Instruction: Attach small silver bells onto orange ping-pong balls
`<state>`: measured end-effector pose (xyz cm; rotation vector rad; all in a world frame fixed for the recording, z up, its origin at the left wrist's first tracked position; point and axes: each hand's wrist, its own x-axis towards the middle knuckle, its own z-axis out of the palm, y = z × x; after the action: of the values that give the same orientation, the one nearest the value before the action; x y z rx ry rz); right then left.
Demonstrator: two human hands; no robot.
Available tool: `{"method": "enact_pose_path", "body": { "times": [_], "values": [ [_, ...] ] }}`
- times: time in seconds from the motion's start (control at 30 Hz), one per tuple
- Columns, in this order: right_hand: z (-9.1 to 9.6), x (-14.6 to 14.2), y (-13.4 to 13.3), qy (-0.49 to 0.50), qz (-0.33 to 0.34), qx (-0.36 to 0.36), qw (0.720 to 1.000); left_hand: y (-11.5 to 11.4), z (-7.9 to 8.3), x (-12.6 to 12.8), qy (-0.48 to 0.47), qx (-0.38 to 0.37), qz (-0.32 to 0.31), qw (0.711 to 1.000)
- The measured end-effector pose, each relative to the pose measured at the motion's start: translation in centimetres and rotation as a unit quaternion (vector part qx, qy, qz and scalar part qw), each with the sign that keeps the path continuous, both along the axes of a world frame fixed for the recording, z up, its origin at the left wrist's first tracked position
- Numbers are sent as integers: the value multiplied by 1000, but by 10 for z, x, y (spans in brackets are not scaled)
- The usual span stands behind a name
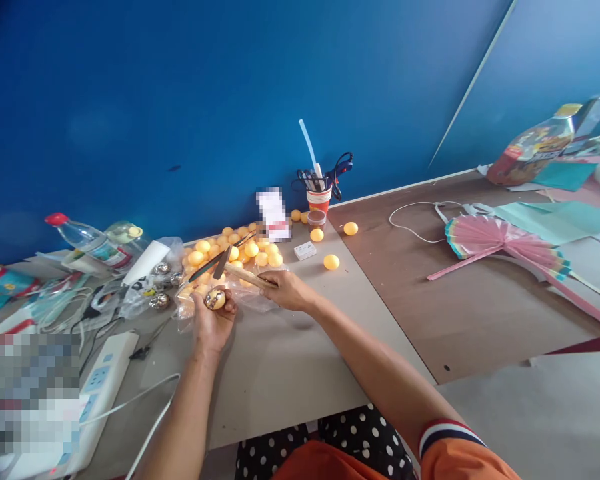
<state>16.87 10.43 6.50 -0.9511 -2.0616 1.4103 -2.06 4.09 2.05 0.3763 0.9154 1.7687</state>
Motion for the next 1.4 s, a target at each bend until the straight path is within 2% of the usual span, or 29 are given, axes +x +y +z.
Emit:
{"method": "enact_pose_path", "body": {
  "times": [0.13,0.3,0.5,0.57,0.67,0.87,1.03,1.23,1.4],
  "values": [
    [-2,-1,-1,15,0,20,1000,-1,1,0,-4,5,1,1000],
    [-5,-2,-2,-30,24,55,998,-1,2,-1,-31,-16,-9,999],
    [-2,0,-1,1,27,28,999,0,1,-1,-36,-7,5,999],
    [-2,1,-1,-17,38,27,999,0,0,-1,-41,-11,3,999],
    [-3,2,1,-45,49,37,997,0,1,-3,-59,-27,-6,998],
    [-5,3,1,-23,34,38,998,-1,0,-6,-77,-10,-20,997],
    [-9,0,1,-45,42,57,997,1,-3,-6,-91,-22,-3,996],
    [-6,4,3,-34,29,38,998,2,-5,-8,-92,-4,7,996],
    [-5,3,1,-49,46,70,995,2,-5,-10,-97,-20,25,995]
  ]
}}
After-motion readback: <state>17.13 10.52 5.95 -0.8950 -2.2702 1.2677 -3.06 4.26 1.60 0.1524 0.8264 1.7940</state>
